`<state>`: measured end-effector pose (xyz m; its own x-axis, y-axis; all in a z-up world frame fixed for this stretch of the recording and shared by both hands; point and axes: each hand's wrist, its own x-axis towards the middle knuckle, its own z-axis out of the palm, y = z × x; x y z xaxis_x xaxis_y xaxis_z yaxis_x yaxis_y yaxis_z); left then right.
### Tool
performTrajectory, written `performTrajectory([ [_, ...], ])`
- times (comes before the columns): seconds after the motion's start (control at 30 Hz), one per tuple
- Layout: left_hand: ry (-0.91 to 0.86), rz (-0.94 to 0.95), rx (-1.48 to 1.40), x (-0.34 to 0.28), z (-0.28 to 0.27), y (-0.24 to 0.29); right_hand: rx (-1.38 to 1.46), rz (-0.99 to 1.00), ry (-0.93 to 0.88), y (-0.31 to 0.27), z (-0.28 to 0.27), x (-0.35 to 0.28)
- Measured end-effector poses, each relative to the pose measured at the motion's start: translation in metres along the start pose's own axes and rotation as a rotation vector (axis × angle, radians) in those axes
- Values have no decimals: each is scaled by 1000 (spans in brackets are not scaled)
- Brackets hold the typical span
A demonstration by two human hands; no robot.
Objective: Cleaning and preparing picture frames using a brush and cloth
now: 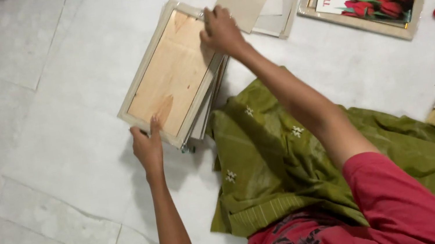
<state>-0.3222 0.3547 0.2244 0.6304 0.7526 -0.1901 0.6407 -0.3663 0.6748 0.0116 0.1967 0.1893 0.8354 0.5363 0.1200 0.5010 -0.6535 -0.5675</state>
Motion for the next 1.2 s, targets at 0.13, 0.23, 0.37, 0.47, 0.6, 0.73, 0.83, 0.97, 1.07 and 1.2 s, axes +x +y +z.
performTrajectory([
  [0.13, -71, -56, 240, 9, -10, 7, 19, -81, -34, 0, -15, -20],
  [0.23, 138, 107, 481, 10, -7, 23, 157, -48, 104, 30, -32, -54],
  [0.37, 201, 314, 270, -21, 33, 89, 307, -9, 463, 166, -30, -113],
  [0.47, -81, 470, 117, -36, 85, 138, 318, 260, 556, 273, -56, -172],
  [0.6, -452, 777, 18, -27, 191, 186, 337, 863, 604, 411, -96, -251],
  [0.73, -521, 878, 15, 16, 347, 218, 220, 996, 659, 508, -124, -282],
  [0.83, -558, 875, 83, 44, 434, 259, 281, 1021, 663, 535, -140, -282],
  [0.97, -421, 735, 222, 87, 531, 293, 235, 960, 609, 494, -167, -260],
  [1.07, -423, 713, 210, 83, 554, 313, 82, 877, 556, 461, -184, -235],
  [1.2, -380, 779, 310, 72, 574, 307, 22, 1083, 527, 461, -181, -200],
])
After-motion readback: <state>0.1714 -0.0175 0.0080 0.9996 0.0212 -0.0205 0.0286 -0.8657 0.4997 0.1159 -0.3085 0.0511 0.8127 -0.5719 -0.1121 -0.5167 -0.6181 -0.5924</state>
